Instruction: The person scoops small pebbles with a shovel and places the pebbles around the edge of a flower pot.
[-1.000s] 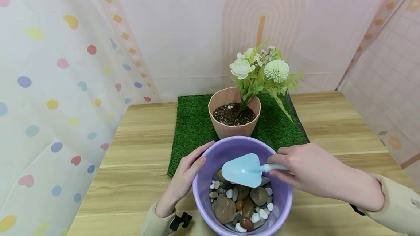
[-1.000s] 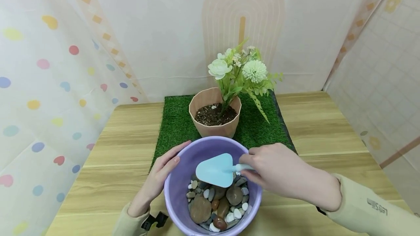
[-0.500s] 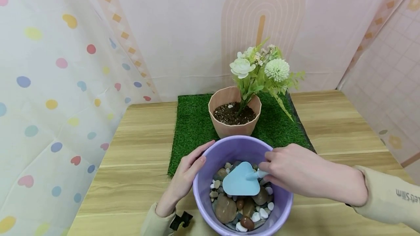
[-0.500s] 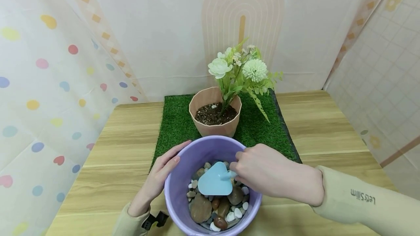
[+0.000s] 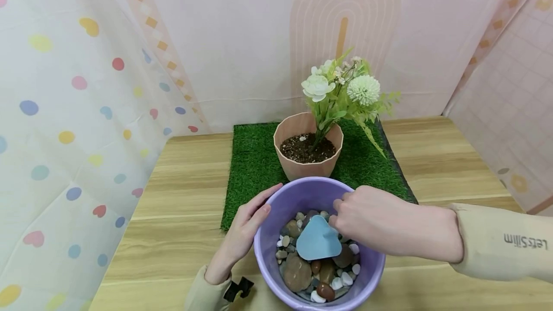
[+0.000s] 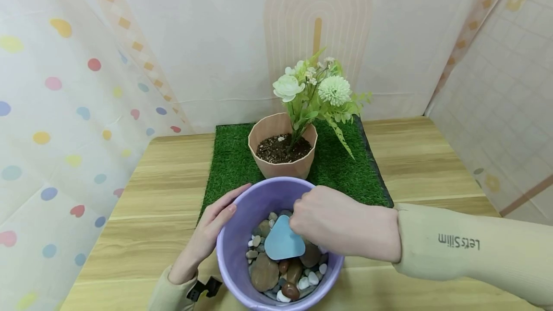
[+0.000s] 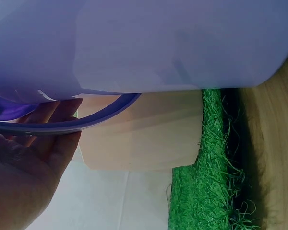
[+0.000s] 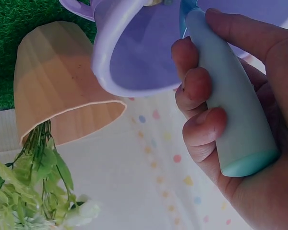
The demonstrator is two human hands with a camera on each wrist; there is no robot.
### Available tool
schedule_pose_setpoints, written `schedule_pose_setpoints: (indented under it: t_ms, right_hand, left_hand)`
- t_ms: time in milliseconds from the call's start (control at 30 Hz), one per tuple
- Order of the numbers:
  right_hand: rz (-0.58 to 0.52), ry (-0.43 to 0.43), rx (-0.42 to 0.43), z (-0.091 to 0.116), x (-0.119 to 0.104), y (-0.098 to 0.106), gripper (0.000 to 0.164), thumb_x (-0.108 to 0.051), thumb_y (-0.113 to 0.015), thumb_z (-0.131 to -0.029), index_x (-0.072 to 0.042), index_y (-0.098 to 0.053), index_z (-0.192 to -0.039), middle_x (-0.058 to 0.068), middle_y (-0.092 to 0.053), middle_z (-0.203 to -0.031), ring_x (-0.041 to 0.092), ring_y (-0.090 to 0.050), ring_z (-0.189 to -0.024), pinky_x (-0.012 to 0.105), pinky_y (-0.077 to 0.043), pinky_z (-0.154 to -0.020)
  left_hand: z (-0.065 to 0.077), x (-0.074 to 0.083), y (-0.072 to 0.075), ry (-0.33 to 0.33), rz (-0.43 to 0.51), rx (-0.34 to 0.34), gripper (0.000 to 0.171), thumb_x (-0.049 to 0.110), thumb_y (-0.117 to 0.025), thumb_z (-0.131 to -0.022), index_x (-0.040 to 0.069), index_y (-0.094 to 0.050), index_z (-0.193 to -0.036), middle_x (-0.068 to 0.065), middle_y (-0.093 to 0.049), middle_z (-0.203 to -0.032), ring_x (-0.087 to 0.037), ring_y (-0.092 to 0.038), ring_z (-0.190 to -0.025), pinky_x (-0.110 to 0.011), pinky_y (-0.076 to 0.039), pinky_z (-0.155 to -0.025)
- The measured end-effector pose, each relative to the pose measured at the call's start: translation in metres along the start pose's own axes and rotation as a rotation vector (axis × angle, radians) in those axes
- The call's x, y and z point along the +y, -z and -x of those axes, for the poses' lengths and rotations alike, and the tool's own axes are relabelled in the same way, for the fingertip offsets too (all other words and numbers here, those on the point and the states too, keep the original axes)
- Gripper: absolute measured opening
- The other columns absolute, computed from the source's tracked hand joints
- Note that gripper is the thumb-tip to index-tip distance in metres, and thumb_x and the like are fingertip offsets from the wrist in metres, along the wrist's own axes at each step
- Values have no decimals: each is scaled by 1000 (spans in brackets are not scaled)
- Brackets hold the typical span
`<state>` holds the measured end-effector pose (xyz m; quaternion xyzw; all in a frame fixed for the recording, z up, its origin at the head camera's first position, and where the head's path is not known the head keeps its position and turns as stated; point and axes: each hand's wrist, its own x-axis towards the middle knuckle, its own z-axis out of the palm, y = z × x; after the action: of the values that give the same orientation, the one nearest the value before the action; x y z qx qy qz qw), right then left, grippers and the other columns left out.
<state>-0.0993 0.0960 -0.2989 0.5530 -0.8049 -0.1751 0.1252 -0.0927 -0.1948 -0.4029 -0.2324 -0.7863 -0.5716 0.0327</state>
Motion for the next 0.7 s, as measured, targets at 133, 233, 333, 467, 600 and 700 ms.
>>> schedule_pose_setpoints:
  t_ms: [133, 233, 333, 467, 600, 700]
  right_hand:
    - [32, 17, -22, -3, -2, 0, 14, -19, -88, -78, -26, -77, -82, -5, -64, -72, 14, -55, -62, 30, -49, -51]
    - [65, 29, -25, -5, -4, 0, 16, -20, -89, -77, -28, -75, -76, -5, -64, -71, 13, -54, -60, 28, -47, -50]
    - [99, 50, -9, -7, -6, 0, 19, -22, -89, -75, -31, -72, -72, -7, -64, -69, 12, -53, -59, 26, -45, -49]
    - [135, 86, 43, -13, -10, 1, 22, -22, -86, -77, -33, -69, -66, -8, -63, -65, 12, -50, -56, 26, -41, -49]
    - [167, 115, 88, -18, -13, 0, 25, -22, -83, -79, -35, -68, -64, -9, -62, -63, 13, -50, -55, 27, -38, -49]
    - [180, 142, 89, -20, -14, -1, 19, -26, -83, -81, -36, -72, -68, -10, -66, -67, 12, -53, -57, 26, -40, -50]
  left_hand:
    - [-1, 1, 1, 8, 6, -8, 46, 13, -41, -111, 3, -50, -155, -24, -59, -151, -1, -65, -126, -28, -62, -97]
    - [-1, 1, 1, 11, 6, -12, 46, 13, -41, -111, 3, -50, -155, -25, -60, -151, -2, -66, -125, -30, -63, -96]
    - [0, 1, 2, 12, 3, -10, 46, 13, -41, -111, 4, -50, -155, -25, -60, -150, -2, -66, -124, -30, -63, -95]
    - [0, 0, 2, 12, 0, -9, 46, 14, -41, -111, 6, -50, -155, -23, -60, -151, -1, -65, -125, -28, -62, -97]
    - [0, -1, 2, 4, -6, -12, 46, 13, -40, -111, 5, -50, -156, -23, -60, -151, 0, -64, -127, -27, -61, -99]
    - [0, -1, 1, 3, -10, -13, 46, 13, -40, -111, 4, -50, -155, -22, -60, -151, 0, -64, -128, -27, -60, -100]
